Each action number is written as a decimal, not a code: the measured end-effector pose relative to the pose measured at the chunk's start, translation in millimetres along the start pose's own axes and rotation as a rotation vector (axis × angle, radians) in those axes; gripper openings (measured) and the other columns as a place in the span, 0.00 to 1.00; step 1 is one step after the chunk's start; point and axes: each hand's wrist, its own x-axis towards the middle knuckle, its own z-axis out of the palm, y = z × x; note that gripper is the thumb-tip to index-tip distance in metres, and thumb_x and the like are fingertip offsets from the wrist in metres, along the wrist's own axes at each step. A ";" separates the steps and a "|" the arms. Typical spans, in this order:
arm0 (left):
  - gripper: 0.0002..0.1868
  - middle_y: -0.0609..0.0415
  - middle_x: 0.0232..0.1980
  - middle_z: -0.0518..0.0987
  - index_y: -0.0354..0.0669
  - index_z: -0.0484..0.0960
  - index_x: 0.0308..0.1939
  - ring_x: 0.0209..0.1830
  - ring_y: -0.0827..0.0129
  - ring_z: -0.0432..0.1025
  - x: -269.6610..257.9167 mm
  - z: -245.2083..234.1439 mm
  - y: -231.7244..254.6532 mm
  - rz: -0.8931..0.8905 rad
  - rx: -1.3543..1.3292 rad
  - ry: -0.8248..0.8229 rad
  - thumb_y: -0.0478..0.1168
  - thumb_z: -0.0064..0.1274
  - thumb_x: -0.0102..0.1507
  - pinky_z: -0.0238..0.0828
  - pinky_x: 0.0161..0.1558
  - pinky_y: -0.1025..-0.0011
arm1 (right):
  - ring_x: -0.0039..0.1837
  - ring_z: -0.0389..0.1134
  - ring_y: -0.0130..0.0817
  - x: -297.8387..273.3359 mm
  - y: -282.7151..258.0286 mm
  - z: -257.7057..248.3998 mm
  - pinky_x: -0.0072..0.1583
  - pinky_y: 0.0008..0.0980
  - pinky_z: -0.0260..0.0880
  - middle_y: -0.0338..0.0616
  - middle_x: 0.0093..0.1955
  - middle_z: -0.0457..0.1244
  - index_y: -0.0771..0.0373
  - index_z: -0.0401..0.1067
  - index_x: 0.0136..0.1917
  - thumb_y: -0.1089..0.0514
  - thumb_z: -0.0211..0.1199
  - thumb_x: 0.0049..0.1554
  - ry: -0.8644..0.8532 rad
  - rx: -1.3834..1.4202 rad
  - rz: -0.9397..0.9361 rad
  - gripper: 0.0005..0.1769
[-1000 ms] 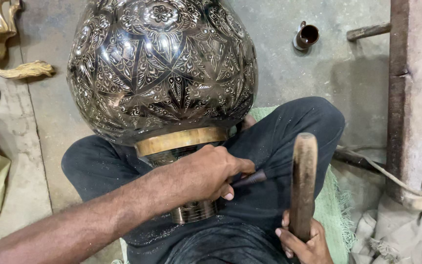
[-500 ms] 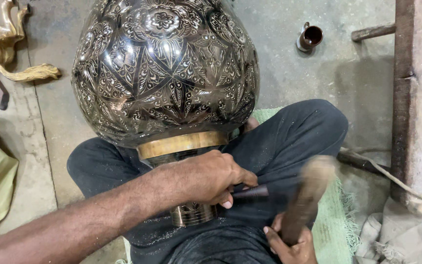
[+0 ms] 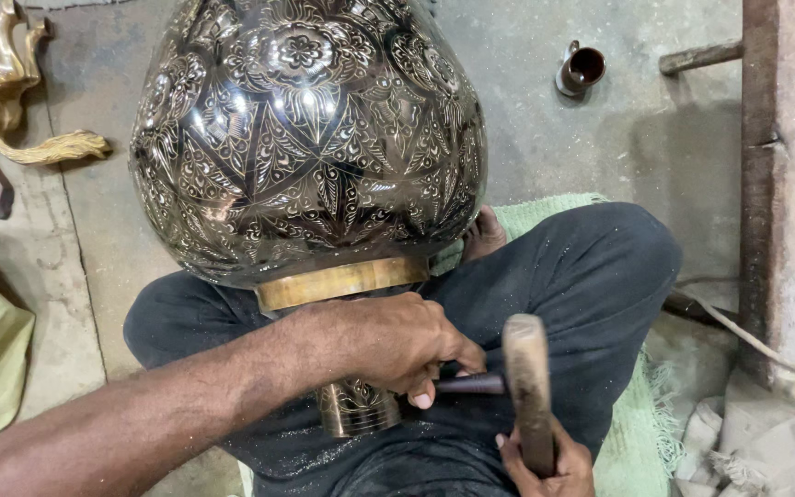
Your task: The person is engraving a decorative pattern onto the neck of a large metal vase using a chisel and a wooden mallet. They repeatedly strike the chisel to create fine lines and details on the surface.
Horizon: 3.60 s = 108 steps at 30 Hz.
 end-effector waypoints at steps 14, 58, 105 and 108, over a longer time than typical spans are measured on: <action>0.35 0.59 0.33 0.85 0.57 0.75 0.66 0.39 0.68 0.81 1.2 -3.0 -13.7 0.164 0.062 -0.035 0.44 0.64 0.53 0.76 0.46 0.63 | 0.31 0.65 0.24 -2.9 -3.5 13.1 0.39 0.23 0.68 0.38 0.30 0.64 0.64 0.67 0.43 0.65 0.77 0.43 0.272 0.234 -0.137 0.20; 0.33 0.54 0.32 0.86 0.54 0.74 0.65 0.39 0.64 0.83 -6.2 1.2 -12.0 0.139 0.011 0.065 0.46 0.62 0.55 0.78 0.44 0.61 | 0.35 0.65 0.17 10.5 -14.4 -11.5 0.41 0.20 0.65 0.38 0.29 0.66 0.65 0.71 0.41 0.69 0.75 0.43 -0.060 -0.108 -0.061 0.15; 0.31 0.54 0.39 0.87 0.59 0.74 0.64 0.45 0.62 0.82 -13.8 9.7 -13.3 0.172 -0.001 0.075 0.44 0.61 0.56 0.77 0.47 0.59 | 0.34 0.66 0.26 8.4 13.9 -9.4 0.44 0.25 0.66 0.34 0.31 0.63 0.60 0.69 0.33 0.73 0.74 0.38 0.097 -0.128 -0.356 0.16; 0.30 0.54 0.40 0.87 0.58 0.75 0.63 0.45 0.60 0.82 -13.4 10.0 -15.7 0.182 0.021 0.078 0.45 0.62 0.56 0.77 0.48 0.58 | 0.37 0.65 0.25 7.7 8.5 -8.4 0.46 0.25 0.66 0.34 0.33 0.63 0.59 0.68 0.33 0.73 0.74 0.38 0.087 0.022 -0.354 0.17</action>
